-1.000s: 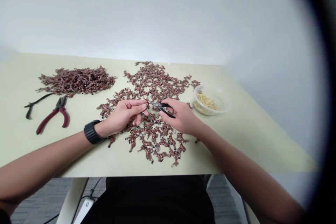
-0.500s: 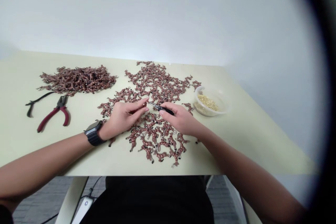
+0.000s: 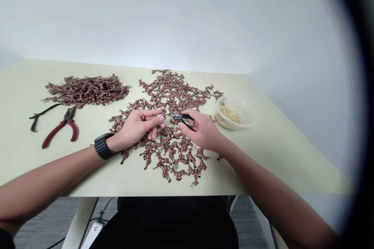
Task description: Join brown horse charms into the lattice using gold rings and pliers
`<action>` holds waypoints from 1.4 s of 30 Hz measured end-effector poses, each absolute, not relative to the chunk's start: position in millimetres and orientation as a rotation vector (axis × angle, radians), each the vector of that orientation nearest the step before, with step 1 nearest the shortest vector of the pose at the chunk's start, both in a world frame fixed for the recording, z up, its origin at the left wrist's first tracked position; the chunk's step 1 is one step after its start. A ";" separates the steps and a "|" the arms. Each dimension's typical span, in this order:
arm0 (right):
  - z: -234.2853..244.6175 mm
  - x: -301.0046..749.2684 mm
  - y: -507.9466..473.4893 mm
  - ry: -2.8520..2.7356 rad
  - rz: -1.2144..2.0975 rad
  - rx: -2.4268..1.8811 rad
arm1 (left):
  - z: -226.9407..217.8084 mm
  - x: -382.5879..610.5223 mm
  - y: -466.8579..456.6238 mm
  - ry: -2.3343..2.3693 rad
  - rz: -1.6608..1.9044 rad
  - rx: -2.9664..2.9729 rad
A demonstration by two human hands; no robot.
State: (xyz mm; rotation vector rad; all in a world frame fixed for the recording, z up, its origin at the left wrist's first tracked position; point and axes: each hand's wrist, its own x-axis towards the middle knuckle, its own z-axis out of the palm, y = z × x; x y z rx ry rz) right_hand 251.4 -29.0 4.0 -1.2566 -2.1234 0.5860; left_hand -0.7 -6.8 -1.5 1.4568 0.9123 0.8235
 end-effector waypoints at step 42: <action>8.3 256.4 -25.7 -1.857 1.561 -1.139 | -10.3 -15.1 -4.6 1.092 1.005 2.250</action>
